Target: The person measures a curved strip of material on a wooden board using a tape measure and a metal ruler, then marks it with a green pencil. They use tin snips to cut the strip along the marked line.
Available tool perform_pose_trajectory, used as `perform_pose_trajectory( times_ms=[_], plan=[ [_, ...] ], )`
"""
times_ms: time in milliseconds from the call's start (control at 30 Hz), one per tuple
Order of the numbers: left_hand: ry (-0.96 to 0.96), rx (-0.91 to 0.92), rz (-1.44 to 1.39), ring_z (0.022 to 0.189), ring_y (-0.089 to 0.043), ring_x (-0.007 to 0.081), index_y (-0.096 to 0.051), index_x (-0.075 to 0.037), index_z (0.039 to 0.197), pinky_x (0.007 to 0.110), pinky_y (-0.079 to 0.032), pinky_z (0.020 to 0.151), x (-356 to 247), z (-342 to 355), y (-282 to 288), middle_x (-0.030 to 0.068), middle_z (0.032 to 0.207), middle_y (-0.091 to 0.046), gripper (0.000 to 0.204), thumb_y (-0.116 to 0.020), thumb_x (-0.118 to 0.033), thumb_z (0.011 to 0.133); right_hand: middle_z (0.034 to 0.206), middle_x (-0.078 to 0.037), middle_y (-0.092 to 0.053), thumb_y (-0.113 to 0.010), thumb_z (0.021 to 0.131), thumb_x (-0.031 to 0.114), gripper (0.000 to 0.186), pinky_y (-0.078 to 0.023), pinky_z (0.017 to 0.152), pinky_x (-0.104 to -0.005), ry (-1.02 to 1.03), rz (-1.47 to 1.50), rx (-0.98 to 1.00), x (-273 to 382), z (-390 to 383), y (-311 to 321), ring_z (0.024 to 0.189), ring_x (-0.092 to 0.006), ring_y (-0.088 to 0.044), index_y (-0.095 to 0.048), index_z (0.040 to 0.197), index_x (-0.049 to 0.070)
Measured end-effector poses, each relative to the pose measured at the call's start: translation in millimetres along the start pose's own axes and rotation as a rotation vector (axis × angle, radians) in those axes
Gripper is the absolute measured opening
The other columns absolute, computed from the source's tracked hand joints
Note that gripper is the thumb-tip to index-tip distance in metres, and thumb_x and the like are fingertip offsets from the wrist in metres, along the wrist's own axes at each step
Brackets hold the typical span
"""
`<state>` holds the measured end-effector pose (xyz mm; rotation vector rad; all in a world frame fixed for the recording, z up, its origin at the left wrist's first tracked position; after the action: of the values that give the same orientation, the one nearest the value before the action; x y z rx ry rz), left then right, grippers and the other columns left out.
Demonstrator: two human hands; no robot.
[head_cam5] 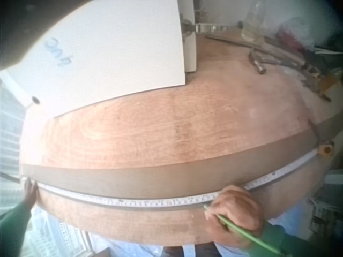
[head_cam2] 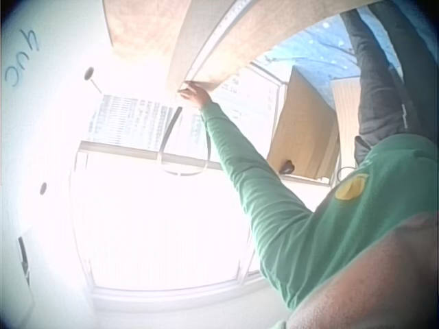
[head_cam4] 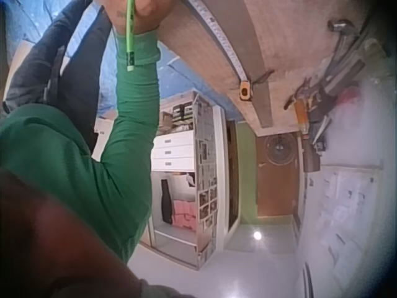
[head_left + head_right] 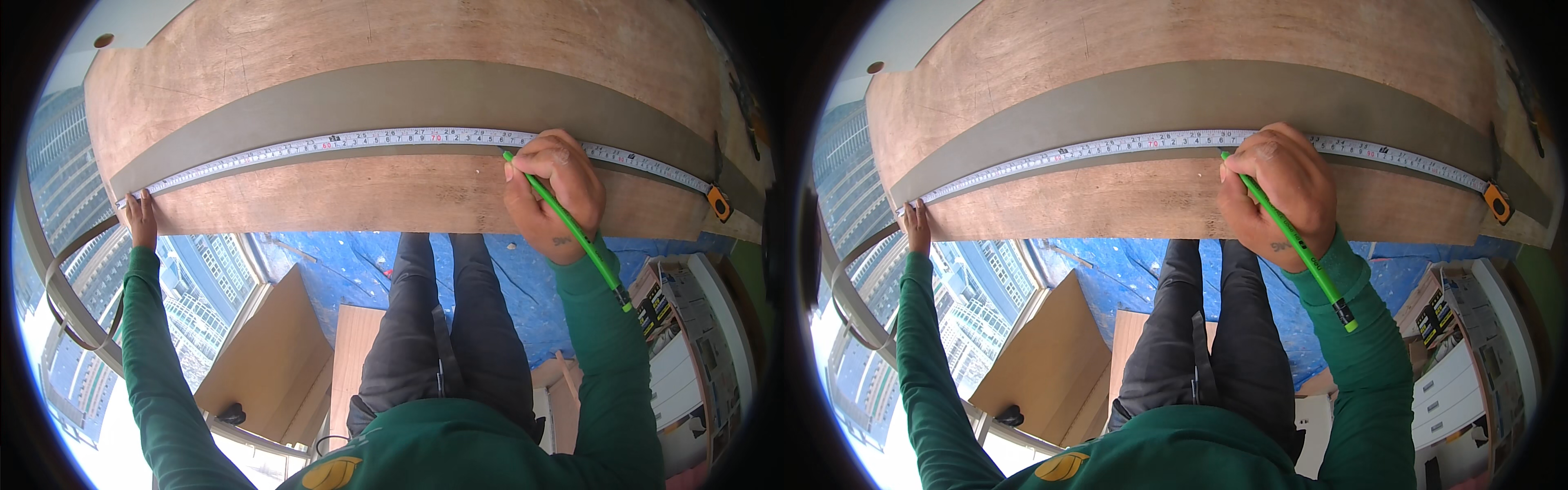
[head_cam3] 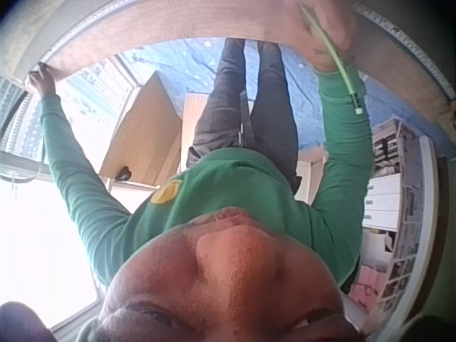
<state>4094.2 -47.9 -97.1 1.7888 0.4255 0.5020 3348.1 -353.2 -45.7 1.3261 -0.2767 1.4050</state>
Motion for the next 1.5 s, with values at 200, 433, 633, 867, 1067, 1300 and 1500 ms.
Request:
perform_pose_trajectory(
  times_ms=[200,433,633,867,1067,1300,1500],
  plan=[
    [0.103,-0.032,-0.112,0.151,-0.025,0.0436,-0.023,0.014,0.155,0.044,-0.021,0.125,-23,-2,5,0.0354,0.160,-0.025,0.088,-0.044,-0.056,0.106,0.074,-0.012,-0.061,-0.068,0.068,-0.018,0.029,-0.052,0.063,-0.0393,0.001,-0.009,-0.001,1,-1,0,0.066,-0.0309,-0.062,-0.058,0.086,0.002],
    [0.091,-0.038,-0.111,0.151,-0.026,0.0441,-0.024,0.014,0.154,0.044,-0.021,0.125,-18,-1,3,0.0356,0.160,-0.025,0.088,-0.044,-0.056,0.105,0.074,-0.013,-0.061,-0.069,0.067,-0.018,0.029,-0.052,0.062,-0.0395,0.020,-0.016,-0.008,1,0,0,0.065,-0.0314,-0.061,-0.058,0.086,0.002],
    [-0.013,-0.024,0.014,0.151,-0.026,0.0442,-0.024,0.013,0.155,0.044,-0.021,0.124,6,-1,2,0.0352,0.160,-0.026,0.088,-0.043,-0.057,0.105,0.081,-0.013,-0.065,-0.067,0.072,-0.018,0.030,-0.053,0.068,-0.0373,-0.004,0.006,0.033,-3,-5,1,0.074,-0.0286,-0.065,-0.060,0.094,0.001],
    [0.139,-0.038,-0.138,0.151,-0.025,0.0441,-0.023,0.013,0.155,0.044,-0.021,0.125,-30,-3,8,0.0349,0.160,-0.025,0.089,-0.043,-0.058,0.105,0.077,-0.013,-0.062,-0.069,0.069,-0.018,0.031,-0.052,0.064,-0.0388,0.021,-0.011,0.007,-2,-4,0,0.068,-0.0308,-0.062,-0.059,0.090,0.001],
    [0.132,-0.027,-0.126,0.152,-0.024,0.0438,-0.023,0.012,0.156,0.044,-0.021,0.125,-24,-4,10,0.0344,0.161,-0.024,0.089,-0.043,-0.058,0.105,0.075,-0.014,-0.061,-0.070,0.067,-0.018,0.031,-0.052,0.061,-0.0400,0.035,-0.008,-0.008,-3,-3,-1,0.065,-0.0321,-0.061,-0.058,0.088,0.001],
    [0.147,-0.026,-0.146,0.152,-0.023,0.0430,-0.023,0.012,0.156,0.044,-0.020,0.125,-30,-4,10,0.0337,0.161,-0.023,0.088,-0.044,-0.057,0.105,0.075,-0.014,-0.061,-0.070,0.067,-0.018,0.030,-0.052,0.062,-0.0399,0.034,-0.013,-0.010,-2,-3,-1,0.065,-0.0319,-0.061,-0.058,0.087,0.001],
    [0.123,-0.025,-0.112,0.152,-0.023,0.0434,-0.023,0.012,0.156,0.044,-0.020,0.125,-23,-3,9,0.0338,0.161,-0.023,0.088,-0.043,-0.057,0.105,0.074,-0.014,-0.061,-0.070,0.067,-0.018,0.030,-0.052,0.062,-0.0398,0.032,-0.010,-0.012,-2,-3,-1,0.065,-0.0318,-0.061,-0.058,0.088,0.001]
  ],
)
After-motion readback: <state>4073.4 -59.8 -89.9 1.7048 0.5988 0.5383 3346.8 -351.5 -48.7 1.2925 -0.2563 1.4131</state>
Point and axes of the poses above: each hand's wrist, its own z-axis towards the middle knuckle, its own y-axis out of the back of the hand, x = y × z, the point moved 3 cm from there along z, towards the middle knuckle
